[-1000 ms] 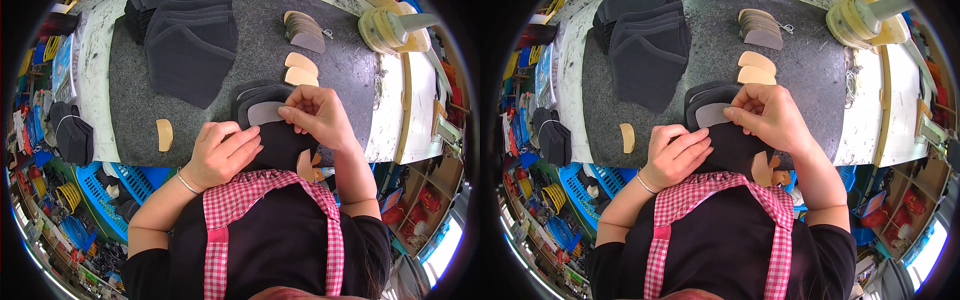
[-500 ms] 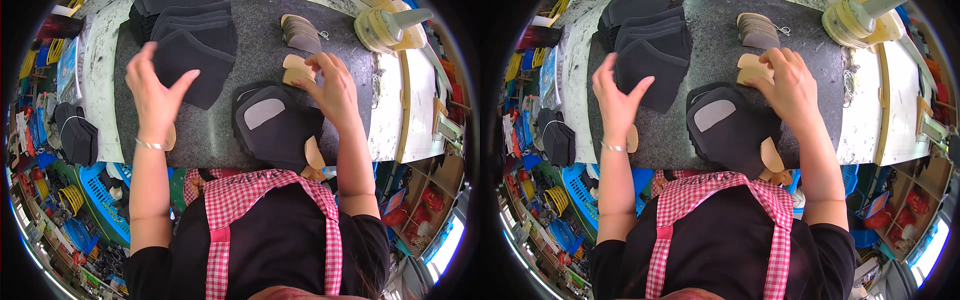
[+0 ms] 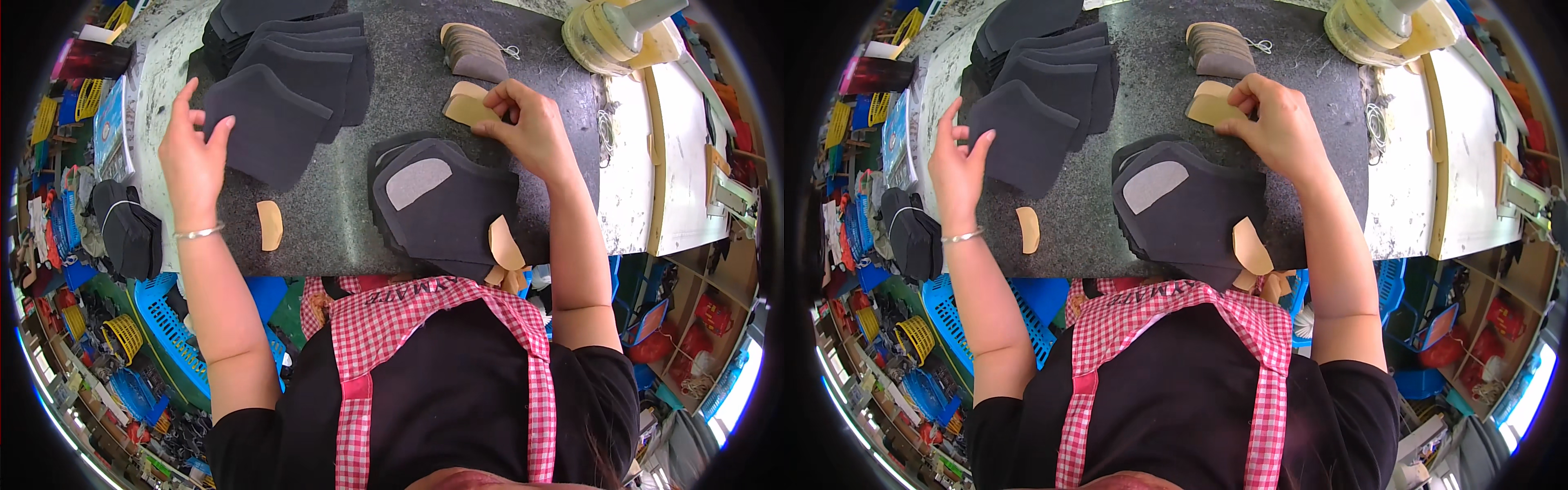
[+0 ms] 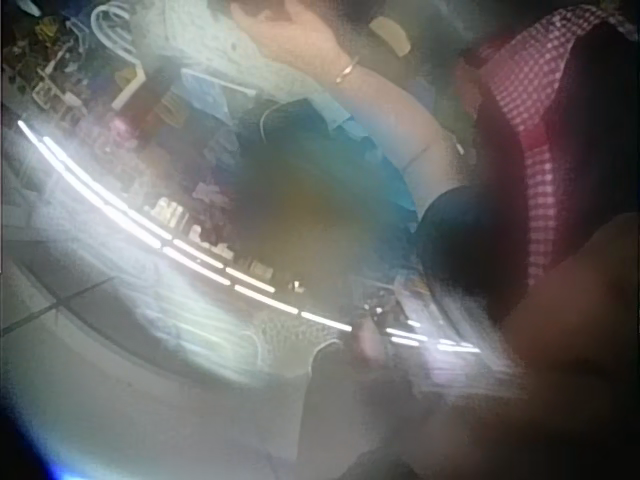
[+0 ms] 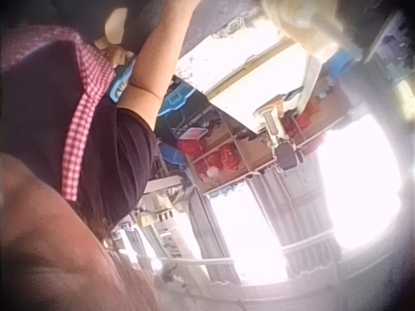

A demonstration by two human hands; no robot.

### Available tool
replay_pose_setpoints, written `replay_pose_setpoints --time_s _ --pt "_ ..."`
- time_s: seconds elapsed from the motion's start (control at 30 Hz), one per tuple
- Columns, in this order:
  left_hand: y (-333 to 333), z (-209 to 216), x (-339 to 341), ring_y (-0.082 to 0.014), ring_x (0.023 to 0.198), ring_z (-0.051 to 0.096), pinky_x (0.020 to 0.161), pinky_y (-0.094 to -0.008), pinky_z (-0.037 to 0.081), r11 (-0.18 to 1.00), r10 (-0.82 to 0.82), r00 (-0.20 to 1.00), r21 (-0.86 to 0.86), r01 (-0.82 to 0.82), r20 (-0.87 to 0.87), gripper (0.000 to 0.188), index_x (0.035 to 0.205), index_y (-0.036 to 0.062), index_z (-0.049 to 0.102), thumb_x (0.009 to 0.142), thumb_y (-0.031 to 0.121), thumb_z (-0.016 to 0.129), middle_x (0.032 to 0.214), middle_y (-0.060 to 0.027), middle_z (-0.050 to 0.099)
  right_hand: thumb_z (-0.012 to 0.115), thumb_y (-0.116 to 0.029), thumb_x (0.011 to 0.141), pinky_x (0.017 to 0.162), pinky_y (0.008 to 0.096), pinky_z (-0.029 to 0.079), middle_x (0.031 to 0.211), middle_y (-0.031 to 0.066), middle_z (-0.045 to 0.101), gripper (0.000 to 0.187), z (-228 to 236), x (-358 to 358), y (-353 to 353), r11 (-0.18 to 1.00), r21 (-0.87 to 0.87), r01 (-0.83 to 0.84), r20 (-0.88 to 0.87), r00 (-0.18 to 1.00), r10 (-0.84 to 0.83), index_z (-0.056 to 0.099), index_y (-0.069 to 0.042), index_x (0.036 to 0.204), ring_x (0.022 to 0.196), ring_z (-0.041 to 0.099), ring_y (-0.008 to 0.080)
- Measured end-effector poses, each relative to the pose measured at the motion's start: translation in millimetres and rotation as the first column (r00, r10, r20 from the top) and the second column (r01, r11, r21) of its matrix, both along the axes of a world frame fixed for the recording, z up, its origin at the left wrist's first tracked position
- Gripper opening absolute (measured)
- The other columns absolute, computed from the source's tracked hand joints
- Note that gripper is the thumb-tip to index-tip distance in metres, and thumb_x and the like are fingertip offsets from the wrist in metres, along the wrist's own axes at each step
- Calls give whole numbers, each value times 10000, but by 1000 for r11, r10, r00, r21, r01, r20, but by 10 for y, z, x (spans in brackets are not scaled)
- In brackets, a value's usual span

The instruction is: The person repeatedly picks up small beige and grey fabric pieces from a table and places them onto larger black fabric pieces. They handle the items one at a time, aligning the smaller pieces on the larger ones and stacking the completed units. The process continues throughout the clip, resulting in a growing stack of assembled fabric components.

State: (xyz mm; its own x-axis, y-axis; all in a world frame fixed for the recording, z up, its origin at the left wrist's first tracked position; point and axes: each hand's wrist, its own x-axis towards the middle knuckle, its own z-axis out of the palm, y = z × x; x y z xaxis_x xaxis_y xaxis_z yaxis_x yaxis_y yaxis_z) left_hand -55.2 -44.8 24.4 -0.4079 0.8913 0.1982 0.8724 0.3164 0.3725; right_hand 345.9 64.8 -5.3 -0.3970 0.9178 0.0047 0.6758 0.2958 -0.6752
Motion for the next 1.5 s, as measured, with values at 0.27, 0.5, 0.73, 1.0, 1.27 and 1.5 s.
replay_pose_setpoints --time_s 0.27,0.5,0.73,1.0,1.27,1.5 --pt "-267 544 975 -184 1279 606 1100 -322 489 868 -465 424 494 46 777 664 1572 -42 428 953 -18 668 1438 -162 592 760 -133 912 763 347 564 850 110 759 180 6 115 9 993 -104 56 -31 998 -59 748 12 1018 769 706 185" --pt "-569 -170 1705 -225 1011 550 909 -372 483 821 -556 725 130 556 406 598 1410 58 636 844 56 828 1200 -121 565 697 -83 949 784 362 561 877 133 755 137 130 126 12 996 -57 66 -20 998 -68 737 5 1045 803 716 241" --pt "-35 2 1530 -181 894 651 768 -315 534 781 -623 705 317 538 338 457 1272 44 709 847 104 865 1064 -101 707 688 -72 975 799 351 567 916 141 768 133 162 39 -26 997 -80 13 -174 984 -27 728 -1 1081 866 747 233" --pt "529 -149 1682 -99 775 727 716 -235 576 846 -408 433 155 510 804 132 1063 -24 738 1037 94 684 903 -60 784 811 -71 841 782 414 589 1027 72 736 153 303 -282 -59 690 722 -49 16 998 55 758 -86 983 898 703 311" --pt "468 -85 1695 -121 856 768 720 -247 594 829 -400 329 184 528 855 156 1130 -20 731 1070 90 639 971 -64 797 803 -28 835 713 404 612 945 120 762 133 253 -333 -170 861 489 -141 -202 942 269 748 -24 956 844 759 322" --pt "471 -25 1639 -137 818 763 718 -276 606 700 -645 424 268 663 636 135 1111 -22 721 1051 42 619 964 -81 795 760 9 840 666 372 609 896 134 745 148 325 -279 -207 883 416 -215 -221 918 328 734 -9 985 764 754 315"
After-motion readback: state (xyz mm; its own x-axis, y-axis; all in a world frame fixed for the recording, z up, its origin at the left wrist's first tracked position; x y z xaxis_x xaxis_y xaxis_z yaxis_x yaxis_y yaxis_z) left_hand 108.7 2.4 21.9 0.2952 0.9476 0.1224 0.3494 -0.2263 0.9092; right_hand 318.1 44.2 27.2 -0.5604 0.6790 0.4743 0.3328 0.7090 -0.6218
